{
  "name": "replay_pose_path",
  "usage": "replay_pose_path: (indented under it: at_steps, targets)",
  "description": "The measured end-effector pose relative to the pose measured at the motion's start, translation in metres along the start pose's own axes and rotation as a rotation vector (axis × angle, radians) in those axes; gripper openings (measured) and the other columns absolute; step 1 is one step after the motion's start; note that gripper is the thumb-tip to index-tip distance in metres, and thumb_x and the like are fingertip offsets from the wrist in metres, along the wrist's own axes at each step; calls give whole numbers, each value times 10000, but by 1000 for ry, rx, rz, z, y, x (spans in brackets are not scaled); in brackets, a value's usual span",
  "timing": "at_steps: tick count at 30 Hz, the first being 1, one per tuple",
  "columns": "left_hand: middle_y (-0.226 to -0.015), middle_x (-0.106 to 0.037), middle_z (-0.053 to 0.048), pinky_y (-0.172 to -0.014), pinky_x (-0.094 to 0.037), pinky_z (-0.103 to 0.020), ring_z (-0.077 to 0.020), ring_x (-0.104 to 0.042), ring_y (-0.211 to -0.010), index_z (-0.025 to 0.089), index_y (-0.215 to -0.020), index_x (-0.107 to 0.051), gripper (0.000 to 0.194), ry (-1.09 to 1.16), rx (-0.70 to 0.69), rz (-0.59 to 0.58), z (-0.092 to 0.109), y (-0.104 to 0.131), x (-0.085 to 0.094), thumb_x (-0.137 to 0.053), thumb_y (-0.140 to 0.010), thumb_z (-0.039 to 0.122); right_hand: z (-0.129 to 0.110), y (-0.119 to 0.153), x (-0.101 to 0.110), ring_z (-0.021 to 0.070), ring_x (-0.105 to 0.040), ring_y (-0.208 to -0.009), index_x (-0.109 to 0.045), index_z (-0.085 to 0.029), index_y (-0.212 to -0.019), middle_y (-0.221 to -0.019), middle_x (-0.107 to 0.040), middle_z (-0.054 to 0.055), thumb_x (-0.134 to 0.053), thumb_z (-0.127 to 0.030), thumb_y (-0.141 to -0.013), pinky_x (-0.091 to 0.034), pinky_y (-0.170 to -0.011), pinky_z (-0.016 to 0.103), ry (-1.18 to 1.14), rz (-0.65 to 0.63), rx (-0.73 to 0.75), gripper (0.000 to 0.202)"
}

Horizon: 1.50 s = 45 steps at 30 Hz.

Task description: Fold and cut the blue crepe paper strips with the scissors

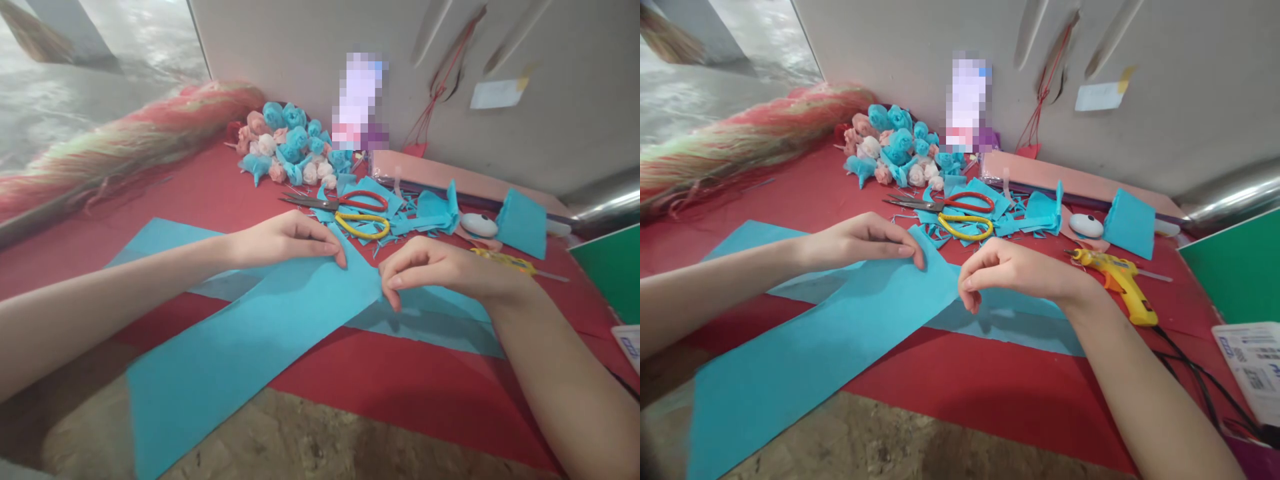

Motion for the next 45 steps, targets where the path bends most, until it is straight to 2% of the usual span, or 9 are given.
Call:
replay_pose_path:
  at_steps: [5, 8, 15, 19, 23, 30, 34, 38, 45]
  targets:
    - [-851, -711, -1, -733, -449, -199, -128, -617, -801, 175, -832, -725, 188, -1, 13, -24, -1, -1, 0, -547, -844, 232, 1, 0, -1, 139, -584, -660, -650, -173, -615, -652, -643, 15, -504, -227, -806, -432, -647, 264, 61, -102, -76, 247]
    - [-831, -700, 15, -725, -437, -193, -110, -602, -771, 180, -801, -723, 181, 22, 33, 69, -2, -1, 5, -557, -843, 236, 5, 0, -1, 143, -603, -672, -663, -167, -643, -662, -661, 26, -503, -260, -833, -442, -667, 268, 122, -162, -127, 265]
    - [-976, -669, -20, -804, -458, -241, -150, -600, -897, 159, -1039, -664, 242, 282, 79, 335, -3, -2, 5, -565, -822, 202, 18, -13, -2, 123, -575, -678, -648, -197, -795, -781, -669, 5, -564, -457, -824, -430, -590, 248, -10, 175, -85, 274]
    - [-1090, -644, -36, -829, -473, -255, -158, -599, -935, 190, -1224, -561, 392, 419, 51, 327, -6, -3, 4, -561, -836, 241, 20, -16, -7, 165, -631, -797, -669, -196, -881, -886, -701, 22, -677, -430, -744, -494, -712, 291, -226, 325, -159, 271]
    - [-1223, -593, -46, -891, -468, -290, -200, -578, -1049, 217, -1234, -551, 396, 410, 41, 315, -12, -4, 5, -555, -852, 320, 18, -14, -2, 185, -658, -807, -681, -181, -918, -909, -717, 41, -726, -366, -698, -520, -752, 325, -411, 464, -92, 291]
    - [-1045, -643, -29, -805, -485, -272, -145, -602, -897, 196, -1186, -545, 372, 418, 25, 427, -16, -7, 6, -553, -833, 310, 14, -3, 6, 150, -629, -601, -687, -222, -959, -723, -700, 3, -699, -241, -702, -493, -514, 253, -398, 389, -255, 258]
    - [-835, -648, -8, -698, -459, -225, -109, -585, -747, 144, -894, -657, 194, 316, 154, 326, -17, -8, 7, -599, -801, 303, 13, -1, 5, 140, -612, -634, -676, -209, -971, -757, -688, -3, -663, -249, -730, -482, -550, 250, -253, 212, -266, 245]
    - [-631, -560, 26, -564, -387, -193, -75, -489, -598, 135, -727, -665, 238, 46, 222, 192, -16, -7, 5, -592, -799, 349, 14, -3, 2, 145, -591, -726, -657, -203, -850, -830, -661, -5, -605, -286, -782, -468, -629, 262, -51, 104, -216, 119]
    - [-606, -507, 20, -506, -344, -185, -79, -435, -575, 127, -695, -631, 276, -70, 184, 62, -3, -4, -9, -542, -810, 361, 8, -12, -16, 105, -440, -613, -523, -200, -747, -689, -482, -31, -531, -439, -852, -342, -535, 246, 66, 367, -54, 262]
Point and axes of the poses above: each hand's wrist, its own y-axis away from the middle knuckle, its own x-axis out of the back of the hand, z = x × y, the point moved 1 cm from there along -y, towards the middle knuckle
